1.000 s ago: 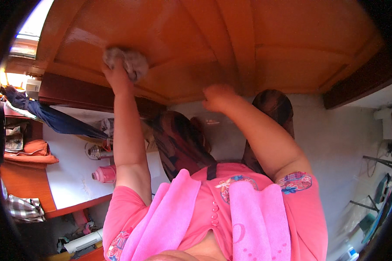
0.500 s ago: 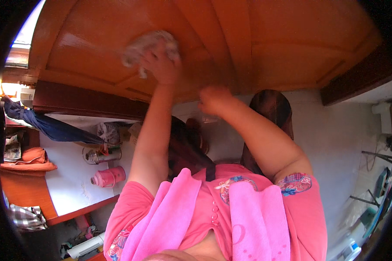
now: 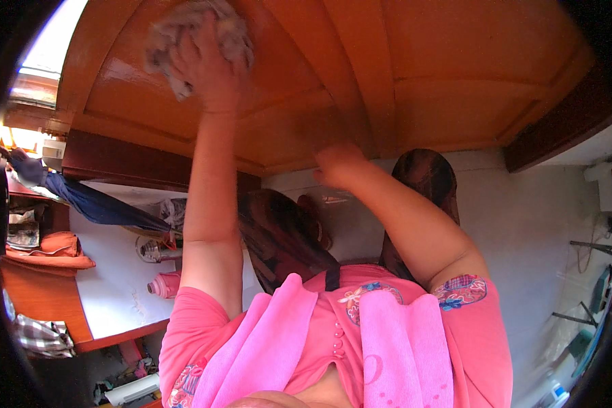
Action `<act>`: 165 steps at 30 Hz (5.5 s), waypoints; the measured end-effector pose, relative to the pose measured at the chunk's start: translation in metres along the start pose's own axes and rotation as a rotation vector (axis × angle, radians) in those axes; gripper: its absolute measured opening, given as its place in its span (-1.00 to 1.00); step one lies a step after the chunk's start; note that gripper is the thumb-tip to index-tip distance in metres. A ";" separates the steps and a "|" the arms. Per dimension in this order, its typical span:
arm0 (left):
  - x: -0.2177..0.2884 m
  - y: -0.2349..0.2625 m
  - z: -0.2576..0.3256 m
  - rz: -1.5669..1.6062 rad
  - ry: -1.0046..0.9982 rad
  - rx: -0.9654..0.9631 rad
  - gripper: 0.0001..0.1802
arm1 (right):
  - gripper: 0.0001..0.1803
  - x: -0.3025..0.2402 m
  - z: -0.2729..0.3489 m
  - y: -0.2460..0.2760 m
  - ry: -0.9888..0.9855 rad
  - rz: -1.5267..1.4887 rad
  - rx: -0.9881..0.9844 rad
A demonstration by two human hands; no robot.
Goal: The person wipes a wooden door with a cloth, moving from the lower panels upward and then along the door frame. The person uses a cloth to wipe the surface in a repetitive manner, covering different sections of the door and frame throughout the clip.
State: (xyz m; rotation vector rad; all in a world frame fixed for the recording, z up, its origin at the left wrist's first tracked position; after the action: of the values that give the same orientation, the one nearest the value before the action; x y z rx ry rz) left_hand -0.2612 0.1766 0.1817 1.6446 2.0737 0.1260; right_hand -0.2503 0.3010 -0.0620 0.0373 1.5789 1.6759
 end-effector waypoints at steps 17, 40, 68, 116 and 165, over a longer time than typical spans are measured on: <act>0.061 -0.067 0.156 0.200 -0.016 -0.477 -0.20 | -0.57 0.000 0.004 0.001 -0.014 -0.039 -0.023; 0.039 -0.040 0.058 0.076 -0.129 -0.289 -0.16 | -0.57 -0.007 -0.005 -0.012 0.027 0.034 -0.021; -0.053 -0.051 0.155 0.137 0.354 -0.233 -0.02 | -0.57 0.000 -0.006 -0.018 -0.057 0.100 -0.105; -0.216 0.010 0.091 0.112 0.636 0.291 -0.19 | -0.55 -0.010 -0.006 -0.025 -0.006 0.049 -0.119; 0.095 -0.057 0.105 2.802 1.392 0.045 -0.19 | -0.70 0.027 0.061 0.175 -0.096 -0.572 1.056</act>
State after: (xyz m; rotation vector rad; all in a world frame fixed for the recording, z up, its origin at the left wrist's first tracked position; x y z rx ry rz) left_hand -0.2819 0.2266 0.0390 -1.6972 1.0827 -1.2098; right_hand -0.3278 0.3861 0.0858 0.1806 1.9810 0.3017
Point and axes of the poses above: each hand's wrist, its own z-axis away from the middle knuckle, its own y-axis out of the back of the hand, x = y × z, the point moved 7 cm from there along -z, towards the middle knuckle, and after that the axes turned 6 degrees about -y, right-handed, at the moved point
